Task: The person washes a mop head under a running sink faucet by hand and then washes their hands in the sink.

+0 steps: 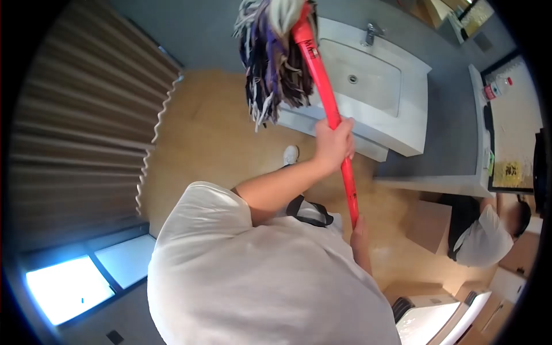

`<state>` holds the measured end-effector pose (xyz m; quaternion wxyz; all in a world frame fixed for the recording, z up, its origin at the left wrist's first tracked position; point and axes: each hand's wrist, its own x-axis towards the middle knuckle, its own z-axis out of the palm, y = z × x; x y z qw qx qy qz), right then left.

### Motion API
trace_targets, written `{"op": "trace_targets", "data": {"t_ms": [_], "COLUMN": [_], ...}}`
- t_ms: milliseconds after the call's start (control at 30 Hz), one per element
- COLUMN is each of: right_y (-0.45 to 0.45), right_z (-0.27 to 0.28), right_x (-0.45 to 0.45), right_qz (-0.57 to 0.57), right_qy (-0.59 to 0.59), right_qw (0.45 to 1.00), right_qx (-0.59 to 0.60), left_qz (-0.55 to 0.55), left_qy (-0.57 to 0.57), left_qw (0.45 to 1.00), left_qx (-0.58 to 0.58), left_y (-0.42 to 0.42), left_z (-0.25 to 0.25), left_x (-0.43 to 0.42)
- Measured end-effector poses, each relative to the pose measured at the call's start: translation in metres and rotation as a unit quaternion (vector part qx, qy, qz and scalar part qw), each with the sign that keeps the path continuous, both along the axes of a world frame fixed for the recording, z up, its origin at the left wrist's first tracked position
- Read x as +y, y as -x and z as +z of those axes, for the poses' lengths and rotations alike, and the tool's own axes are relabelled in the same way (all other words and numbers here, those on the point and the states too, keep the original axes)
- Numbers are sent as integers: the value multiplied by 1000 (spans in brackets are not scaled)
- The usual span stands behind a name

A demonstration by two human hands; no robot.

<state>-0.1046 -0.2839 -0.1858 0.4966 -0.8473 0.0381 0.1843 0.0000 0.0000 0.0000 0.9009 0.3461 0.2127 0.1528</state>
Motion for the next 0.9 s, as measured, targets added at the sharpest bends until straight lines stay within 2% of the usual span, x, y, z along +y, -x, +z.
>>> {"op": "trace_targets", "data": {"t_ms": [67,100,167,267,300,367,433,467,567,600,633,733,767,800,833,900], "right_y": [-17,18,-34,-111,-121,-145,-160,-167,-173,-173,-170,-173,-174,-177,-180,-185], "right_z": [50,73,111,125,126,122,110,109,106,111,115,96,88,81,67,44], "right_x": [31,88,116,127,133,137,130,127,127,133,137,134,132,134,131,120], "right_qz": [47,21,-6,-67,-81,-116,-141,-150,-173,-175,-176,-171,-160,-168,-166,-124], "right_qy": [-98,-122,5,71,78,103,155,154,168,212,255,283,289,276,274,257], "right_qw": [993,992,996,964,962,966,962,962,960,952,942,941,943,946,947,956], "right_qx": [-37,34,-93,-249,-247,-206,-176,-167,-139,-136,-132,-69,-33,16,16,63], "left_qz": [-54,-75,-130,-198,-222,-273,-360,-426,-457,-498,-505,-590,-591,-637,-673,-706], "left_qy": [-29,-46,-62,-22,4,-14,-64,-30,-41,-89,-79,-132,-130,-177,-223,-321], "left_qw": [998,994,990,978,974,961,926,899,876,853,849,793,793,751,701,632], "left_qx": [-14,61,2,-56,-51,-40,-94,-96,-150,-133,-130,-72,-70,1,70,-16], "left_y": [-8,10,-24,-75,-85,-113,-140,-152,-170,-178,-182,-199,-206,-213,-221,-248], "left_z": [13,2,-7,-17,-19,-26,-34,-39,-73,-87,-95,-93,-97,-103,-109,-121], "left_x": [-20,1,-21,-49,-45,-29,-15,-5,2,3,6,31,39,46,54,79]}}
